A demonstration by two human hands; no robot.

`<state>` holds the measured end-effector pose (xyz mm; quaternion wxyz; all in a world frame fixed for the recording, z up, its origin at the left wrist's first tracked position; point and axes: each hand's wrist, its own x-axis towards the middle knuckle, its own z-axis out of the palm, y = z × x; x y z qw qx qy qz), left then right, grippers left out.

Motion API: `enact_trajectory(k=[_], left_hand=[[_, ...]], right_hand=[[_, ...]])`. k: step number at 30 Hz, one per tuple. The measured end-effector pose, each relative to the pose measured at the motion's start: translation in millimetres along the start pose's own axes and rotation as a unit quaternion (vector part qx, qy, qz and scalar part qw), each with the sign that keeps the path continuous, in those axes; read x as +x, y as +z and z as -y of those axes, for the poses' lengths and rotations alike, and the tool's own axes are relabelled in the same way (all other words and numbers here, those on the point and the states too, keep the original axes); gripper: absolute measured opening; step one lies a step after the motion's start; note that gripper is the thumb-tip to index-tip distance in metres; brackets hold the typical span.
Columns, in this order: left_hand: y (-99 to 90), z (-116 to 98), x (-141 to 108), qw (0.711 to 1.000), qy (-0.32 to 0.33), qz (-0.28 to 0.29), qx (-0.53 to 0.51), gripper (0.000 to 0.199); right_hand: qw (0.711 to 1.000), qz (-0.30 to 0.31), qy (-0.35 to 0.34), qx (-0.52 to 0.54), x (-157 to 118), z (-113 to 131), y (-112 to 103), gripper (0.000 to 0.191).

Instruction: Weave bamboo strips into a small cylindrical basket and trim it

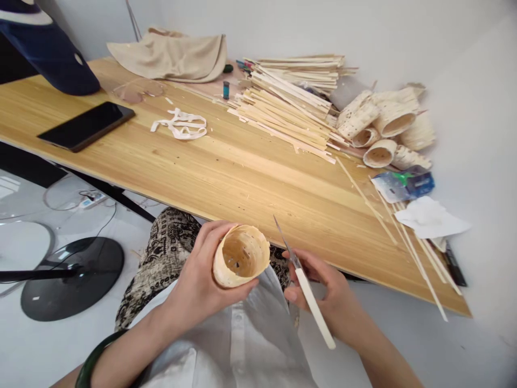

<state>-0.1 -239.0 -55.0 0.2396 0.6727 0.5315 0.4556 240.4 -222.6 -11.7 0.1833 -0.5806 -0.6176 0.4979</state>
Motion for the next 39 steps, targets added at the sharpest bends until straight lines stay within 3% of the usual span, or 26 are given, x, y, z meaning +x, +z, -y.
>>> enact_trajectory(k=[9,12,16,20,25,29,34,39], left_hand=[[1.1,1,-8,0.998,0.005,0.006,0.065,0.078],[1.6,4,-9,0.997,0.027,0.005,0.077,0.078],[0.9,6,-9,0.994,0.048,0.003,0.093,0.074],[0.5,6,-8,0.993,0.072,-0.003,0.096,0.07],[1.5,7,-6,0.989,0.113,-0.026,0.09,0.072],[2.5,8,-5,0.988,0.117,-0.031,0.099,0.066],[2.6,10,-5,0.989,0.118,-0.03,0.09,0.069],[2.0,11,-7,0.989,0.112,-0.025,0.092,0.072]], right_hand=[[0.999,0.039,-0.002,-0.029,-5,4,13,0.053],[0.991,-0.005,-0.064,-0.116,-5,-1,18,0.046],[0.95,-0.082,-0.188,-0.236,-3,-11,23,0.038],[0.925,-0.109,-0.257,-0.259,-2,-13,23,0.035],[0.92,-0.13,-0.242,-0.28,-4,-6,19,0.04],[0.928,-0.109,-0.235,-0.268,-5,-2,16,0.036],[0.938,-0.08,-0.242,-0.234,-4,-6,18,0.038],[0.934,-0.104,-0.257,-0.225,-3,-14,23,0.038]])
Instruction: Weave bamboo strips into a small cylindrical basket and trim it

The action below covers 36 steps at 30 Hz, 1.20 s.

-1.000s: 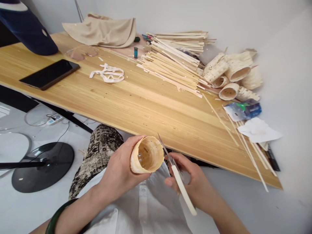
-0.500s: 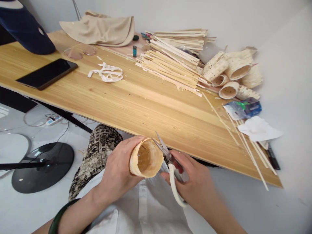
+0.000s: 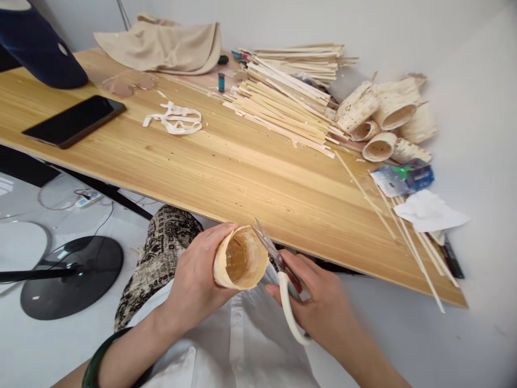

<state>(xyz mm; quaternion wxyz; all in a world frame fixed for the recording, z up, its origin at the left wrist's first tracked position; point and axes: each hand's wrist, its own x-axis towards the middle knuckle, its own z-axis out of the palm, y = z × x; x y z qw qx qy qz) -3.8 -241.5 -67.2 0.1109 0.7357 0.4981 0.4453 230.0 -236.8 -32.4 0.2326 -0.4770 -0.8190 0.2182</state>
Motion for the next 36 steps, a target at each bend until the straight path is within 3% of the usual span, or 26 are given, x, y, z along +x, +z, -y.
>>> enact_trajectory(k=[10,21,23,29,36], left_hand=[[1.7,-2,1,1.0,-0.02,0.006,-0.012,0.073],[5.5,0,0,0.999,-0.023,0.007,-0.03,0.071],[5.1,0,0,0.999,-0.035,0.007,-0.035,0.071],[2.4,-6,-1,0.991,-0.087,0.046,-0.09,0.078],[2.2,-8,-3,0.985,-0.087,0.094,-0.115,0.082]], right_hand=[[0.999,-0.025,-0.044,-0.005,-1,-2,2,0.035],[0.989,-0.059,-0.097,-0.091,-3,-7,5,0.03],[0.991,-0.046,-0.078,-0.096,-1,-8,2,0.032],[0.996,0.027,0.08,0.003,6,-1,-17,0.033],[0.996,0.079,0.028,-0.021,15,2,-26,0.036]])
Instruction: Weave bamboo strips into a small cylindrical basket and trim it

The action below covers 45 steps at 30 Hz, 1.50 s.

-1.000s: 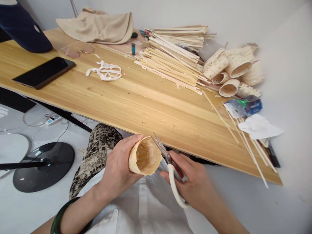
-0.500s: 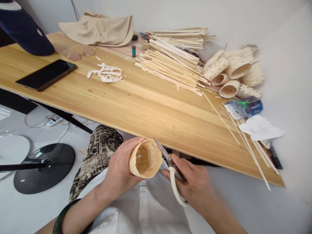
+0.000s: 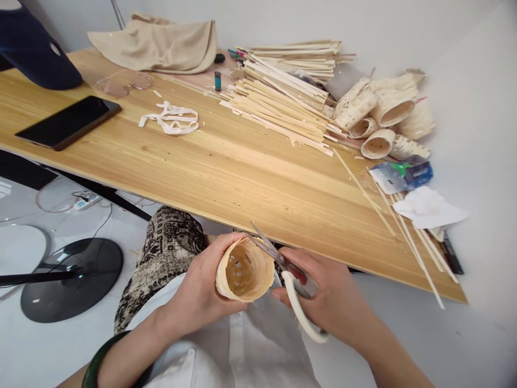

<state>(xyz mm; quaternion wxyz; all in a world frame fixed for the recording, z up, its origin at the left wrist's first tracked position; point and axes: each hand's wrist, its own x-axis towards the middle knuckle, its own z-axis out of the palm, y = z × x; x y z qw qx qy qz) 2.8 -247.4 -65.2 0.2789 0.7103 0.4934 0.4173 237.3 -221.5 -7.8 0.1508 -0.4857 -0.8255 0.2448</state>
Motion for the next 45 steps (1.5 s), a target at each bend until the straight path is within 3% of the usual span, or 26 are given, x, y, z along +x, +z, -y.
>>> enact_trajectory(k=[11,13,18,24,30,35,45], left_hand=[[-0.9,0,0,1.0,-0.011,0.018,-0.022,0.081],[2.1,3,-1,0.999,-0.018,0.017,-0.035,0.08],[5.4,5,0,0.995,-0.076,0.018,-0.059,0.093],[-0.7,-1,4,0.985,-0.112,0.042,-0.122,0.079],[-1.6,4,2,0.996,-0.06,-0.038,0.057,0.072],[-2.2,4,3,0.993,-0.029,-0.041,0.103,0.075],[-0.5,6,2,0.988,0.057,-0.088,0.116,0.068]], right_hand=[[0.994,-0.062,-0.082,-0.019,-6,-16,14,0.035],[0.997,-0.059,-0.051,0.02,-4,-17,15,0.034],[0.975,-0.024,0.149,0.161,1,-14,13,0.04],[0.946,-0.012,0.206,0.252,-2,-14,16,0.048],[0.942,0.049,0.193,0.269,-8,-8,19,0.057],[0.961,0.07,0.185,0.194,-12,2,28,0.051],[0.994,-0.022,0.093,0.052,-13,8,50,0.048]])
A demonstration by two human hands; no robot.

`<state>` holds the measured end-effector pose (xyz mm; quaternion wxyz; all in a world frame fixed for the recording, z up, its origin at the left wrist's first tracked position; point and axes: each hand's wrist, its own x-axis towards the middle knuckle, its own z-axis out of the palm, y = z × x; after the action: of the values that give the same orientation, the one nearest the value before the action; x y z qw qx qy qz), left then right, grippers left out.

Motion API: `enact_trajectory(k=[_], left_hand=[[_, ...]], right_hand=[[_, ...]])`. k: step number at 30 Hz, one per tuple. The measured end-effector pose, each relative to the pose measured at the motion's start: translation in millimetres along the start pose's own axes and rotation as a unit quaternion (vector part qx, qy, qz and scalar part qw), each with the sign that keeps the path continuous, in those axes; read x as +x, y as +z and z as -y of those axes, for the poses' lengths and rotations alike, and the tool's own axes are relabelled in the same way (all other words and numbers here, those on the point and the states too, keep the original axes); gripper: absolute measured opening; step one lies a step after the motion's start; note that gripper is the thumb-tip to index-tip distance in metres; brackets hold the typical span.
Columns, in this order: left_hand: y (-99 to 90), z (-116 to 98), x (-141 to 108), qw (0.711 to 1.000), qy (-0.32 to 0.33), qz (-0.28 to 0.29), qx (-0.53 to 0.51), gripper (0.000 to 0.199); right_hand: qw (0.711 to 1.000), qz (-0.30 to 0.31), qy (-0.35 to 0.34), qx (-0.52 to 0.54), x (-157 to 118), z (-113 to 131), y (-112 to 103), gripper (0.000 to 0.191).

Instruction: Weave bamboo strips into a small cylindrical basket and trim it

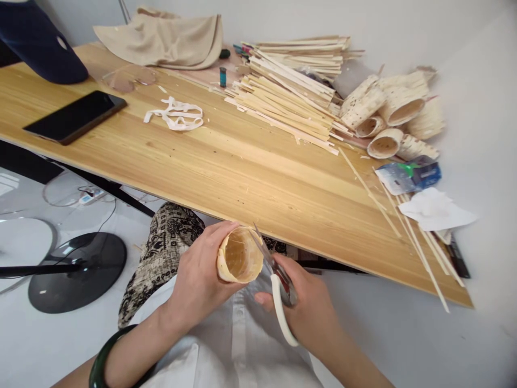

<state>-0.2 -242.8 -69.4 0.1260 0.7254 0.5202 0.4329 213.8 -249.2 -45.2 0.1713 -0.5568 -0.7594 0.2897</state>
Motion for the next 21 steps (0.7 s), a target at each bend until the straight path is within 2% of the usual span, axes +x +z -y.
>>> enact_trajectory(k=[6,11,17,21], left_hand=[[0.9,-1,-2,1.0,-0.014,-0.005,-0.001,0.068],[1.6,0,-3,1.0,-0.012,-0.007,-0.007,0.07],[2.8,0,-4,1.0,-0.013,-0.007,-0.002,0.069],[3.7,0,-3,1.0,-0.002,-0.018,-0.01,0.068]], right_hand=[[0.99,-0.079,-0.088,-0.071,2,-1,5,0.044],[0.983,-0.114,-0.127,-0.066,3,0,8,0.05],[0.97,-0.166,-0.161,-0.075,3,-4,11,0.038],[0.965,-0.184,-0.175,-0.069,3,-4,12,0.037]])
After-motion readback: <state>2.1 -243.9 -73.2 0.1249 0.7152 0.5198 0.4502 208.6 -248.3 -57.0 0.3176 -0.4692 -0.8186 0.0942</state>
